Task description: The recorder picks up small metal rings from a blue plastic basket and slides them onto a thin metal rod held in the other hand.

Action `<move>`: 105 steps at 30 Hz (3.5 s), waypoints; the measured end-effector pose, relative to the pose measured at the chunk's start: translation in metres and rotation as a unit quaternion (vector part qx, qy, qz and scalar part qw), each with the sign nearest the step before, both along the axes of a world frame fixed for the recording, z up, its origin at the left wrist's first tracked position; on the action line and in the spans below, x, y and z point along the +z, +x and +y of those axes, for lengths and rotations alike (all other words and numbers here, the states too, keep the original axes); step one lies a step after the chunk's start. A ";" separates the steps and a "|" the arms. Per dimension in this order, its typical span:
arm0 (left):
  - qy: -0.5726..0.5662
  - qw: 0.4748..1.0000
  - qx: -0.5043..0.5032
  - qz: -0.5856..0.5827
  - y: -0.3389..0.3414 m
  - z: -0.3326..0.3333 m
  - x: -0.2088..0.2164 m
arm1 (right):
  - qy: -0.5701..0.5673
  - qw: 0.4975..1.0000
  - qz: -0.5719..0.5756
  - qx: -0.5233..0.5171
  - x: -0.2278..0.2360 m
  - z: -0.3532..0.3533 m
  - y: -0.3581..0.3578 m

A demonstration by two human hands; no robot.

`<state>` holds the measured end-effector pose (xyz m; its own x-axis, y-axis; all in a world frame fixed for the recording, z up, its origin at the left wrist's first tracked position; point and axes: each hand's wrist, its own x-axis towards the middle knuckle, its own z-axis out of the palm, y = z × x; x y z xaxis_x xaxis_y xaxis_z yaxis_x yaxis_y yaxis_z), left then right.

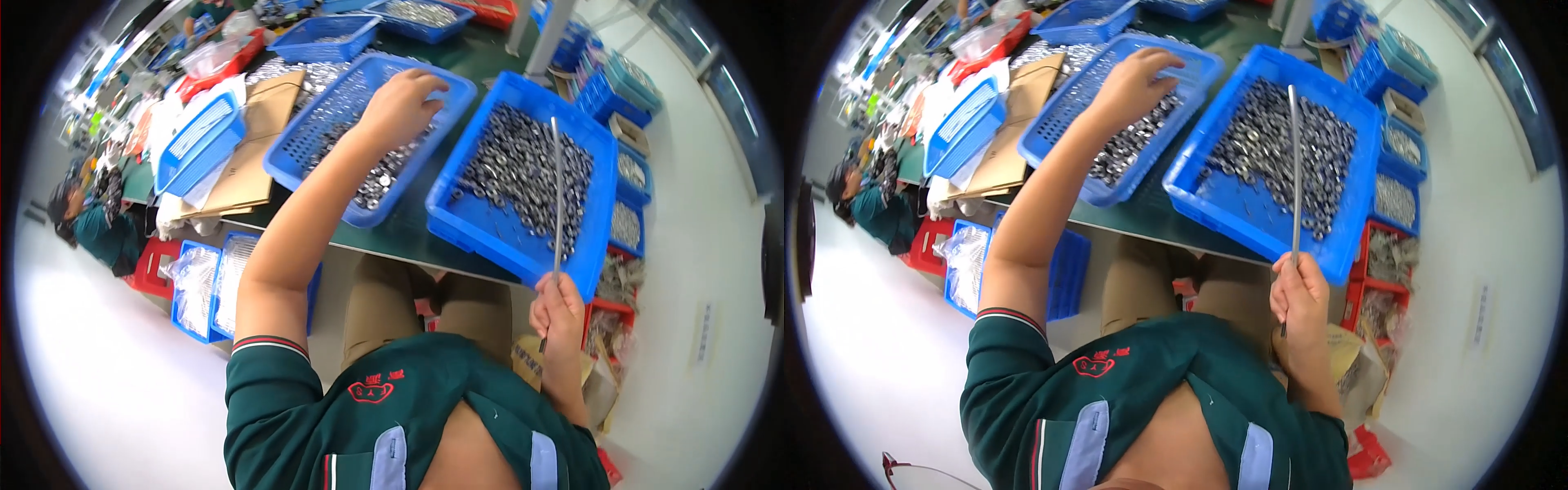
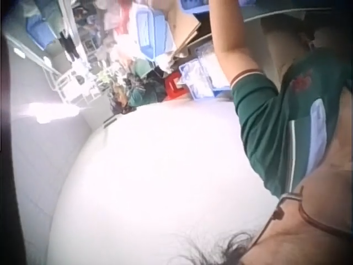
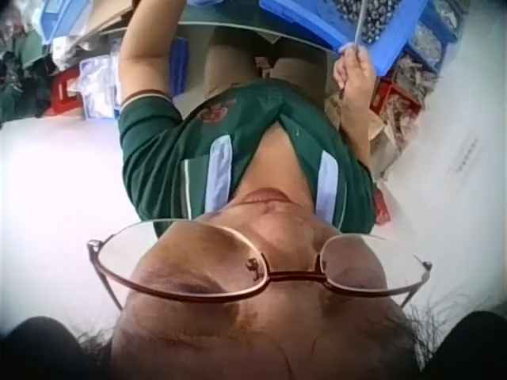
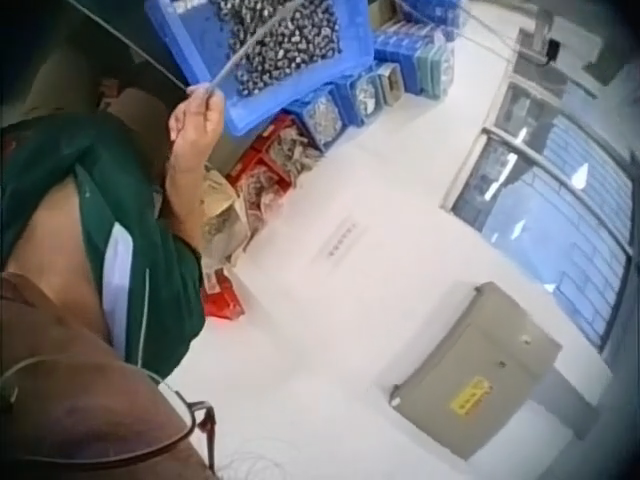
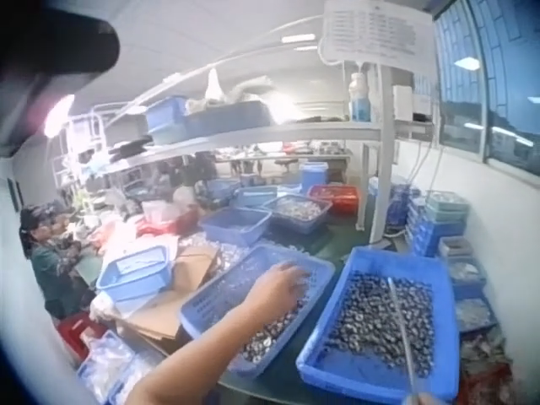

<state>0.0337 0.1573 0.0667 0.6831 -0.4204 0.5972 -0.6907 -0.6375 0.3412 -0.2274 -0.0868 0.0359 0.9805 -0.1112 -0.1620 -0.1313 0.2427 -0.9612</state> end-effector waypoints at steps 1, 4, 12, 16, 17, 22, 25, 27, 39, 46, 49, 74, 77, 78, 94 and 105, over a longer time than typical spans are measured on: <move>-0.009 0.998 -0.042 0.039 -0.015 -0.016 0.012 | 0.016 1.000 0.013 0.003 -0.006 -0.009 -0.005; 0.044 0.981 -0.149 0.117 -0.044 -0.058 0.018 | 0.022 0.999 0.020 -0.019 -0.020 -0.020 -0.016; 0.360 0.908 -0.085 0.196 -0.038 -0.116 -0.045 | 0.037 0.998 0.048 0.008 -0.028 -0.036 -0.041; 0.407 0.899 -0.077 0.144 -0.026 -0.118 -0.074 | 0.057 0.997 0.048 0.002 -0.035 -0.044 -0.044; 0.411 0.897 -0.078 0.144 -0.024 -0.118 -0.078 | 0.066 0.997 0.050 0.007 -0.036 -0.046 -0.044; 0.411 0.897 -0.068 0.149 -0.013 -0.120 -0.085 | 0.082 0.995 0.055 0.010 -0.039 -0.051 -0.043; 0.402 0.900 -0.085 0.143 -0.016 -0.119 -0.085 | 0.080 0.996 0.045 0.012 -0.042 -0.053 -0.042; 0.401 0.899 -0.089 0.148 -0.021 -0.120 -0.085 | 0.077 0.996 0.048 0.017 -0.045 -0.054 -0.042; 0.429 0.874 -0.128 0.188 -0.032 -0.127 -0.078 | 0.102 0.993 0.054 0.008 -0.045 -0.055 -0.040; -0.156 0.777 -0.191 0.579 -0.023 -0.111 -0.049 | 0.077 0.993 0.071 0.051 -0.041 -0.062 -0.043; -0.294 0.667 -0.222 0.648 -0.024 -0.108 -0.049 | 0.070 0.993 0.072 0.055 -0.043 -0.063 -0.043; -0.255 0.613 -0.325 0.673 -0.067 -0.137 -0.041 | 0.096 0.988 0.081 0.094 -0.024 -0.052 -0.035; -0.172 0.624 -0.360 0.672 -0.078 -0.143 -0.041 | 0.103 0.990 0.059 0.075 -0.028 -0.049 -0.025; -0.134 0.643 -0.362 0.661 -0.082 -0.144 -0.037 | 0.105 0.990 0.063 0.076 -0.027 -0.049 -0.023; 0.362 0.900 -0.158 0.185 -0.027 -0.140 -0.086 | 0.100 0.992 0.068 0.034 -0.034 -0.059 -0.042; -0.092 0.813 -0.209 0.535 -0.023 -0.122 -0.050 | 0.112 0.989 0.076 0.055 -0.035 -0.064 -0.044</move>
